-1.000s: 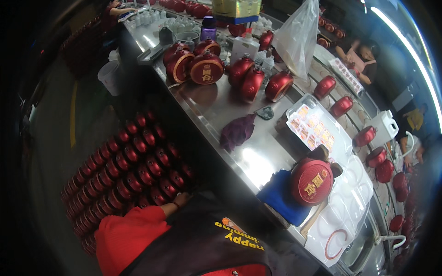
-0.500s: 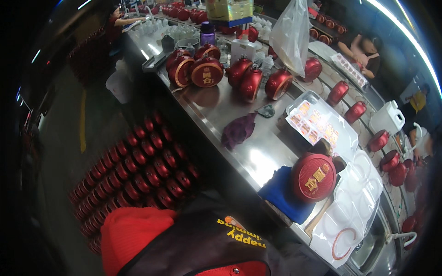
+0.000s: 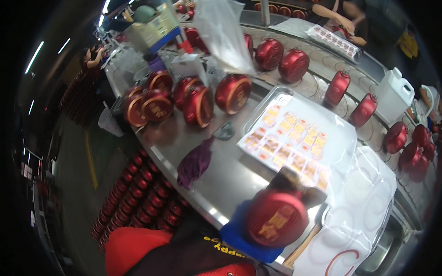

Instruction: The person wipes a red round container with a cloth, then applies a gold sticker to its surface and smooths it down. The person repeats this process on several similar containers, handling them one at a time on a stainless steel workbench.

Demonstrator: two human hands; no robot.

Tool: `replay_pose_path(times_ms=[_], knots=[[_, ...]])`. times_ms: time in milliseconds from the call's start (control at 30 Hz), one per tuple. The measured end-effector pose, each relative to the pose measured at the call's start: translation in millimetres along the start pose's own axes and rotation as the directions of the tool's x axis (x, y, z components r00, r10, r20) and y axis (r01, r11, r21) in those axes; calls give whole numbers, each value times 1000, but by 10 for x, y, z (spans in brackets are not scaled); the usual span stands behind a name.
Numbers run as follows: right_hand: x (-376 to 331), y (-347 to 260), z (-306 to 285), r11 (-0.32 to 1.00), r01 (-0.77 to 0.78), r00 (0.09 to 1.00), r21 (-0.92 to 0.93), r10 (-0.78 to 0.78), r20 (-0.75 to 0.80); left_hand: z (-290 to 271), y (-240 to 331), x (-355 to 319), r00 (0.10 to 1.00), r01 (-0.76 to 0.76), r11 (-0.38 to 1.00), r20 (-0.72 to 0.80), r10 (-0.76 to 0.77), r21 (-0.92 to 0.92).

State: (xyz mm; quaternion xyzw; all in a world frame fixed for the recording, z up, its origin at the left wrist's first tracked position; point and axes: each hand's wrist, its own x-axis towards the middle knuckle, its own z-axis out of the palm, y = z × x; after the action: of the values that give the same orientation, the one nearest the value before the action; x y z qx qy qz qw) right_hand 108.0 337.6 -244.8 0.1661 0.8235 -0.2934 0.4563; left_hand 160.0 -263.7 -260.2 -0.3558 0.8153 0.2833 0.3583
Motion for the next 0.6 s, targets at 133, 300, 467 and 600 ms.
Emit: replay_pose_path(times_ms=[133, 300, 467, 600], knots=[[-143, -43, -77, 997, -71, 996, 12, 70, 60, -333, 626, 195, 999, -37, 997, 29, 35, 63], [-247, 93, 116, 997, -76, 996, 14, 75, 45, -320, 1455, 653, 967, -234, 962, 137, 215, 143], [-315, 400, 612, 996, -80, 997, 35, 81, -20, -46, 1674, 946, 924, -371, 900, 186, 334, 227], [-552, 606, 952, 993, -115, 993, 24, 115, -35, -5, 1555, 959, 900, -429, 864, 200, 386, 263]])
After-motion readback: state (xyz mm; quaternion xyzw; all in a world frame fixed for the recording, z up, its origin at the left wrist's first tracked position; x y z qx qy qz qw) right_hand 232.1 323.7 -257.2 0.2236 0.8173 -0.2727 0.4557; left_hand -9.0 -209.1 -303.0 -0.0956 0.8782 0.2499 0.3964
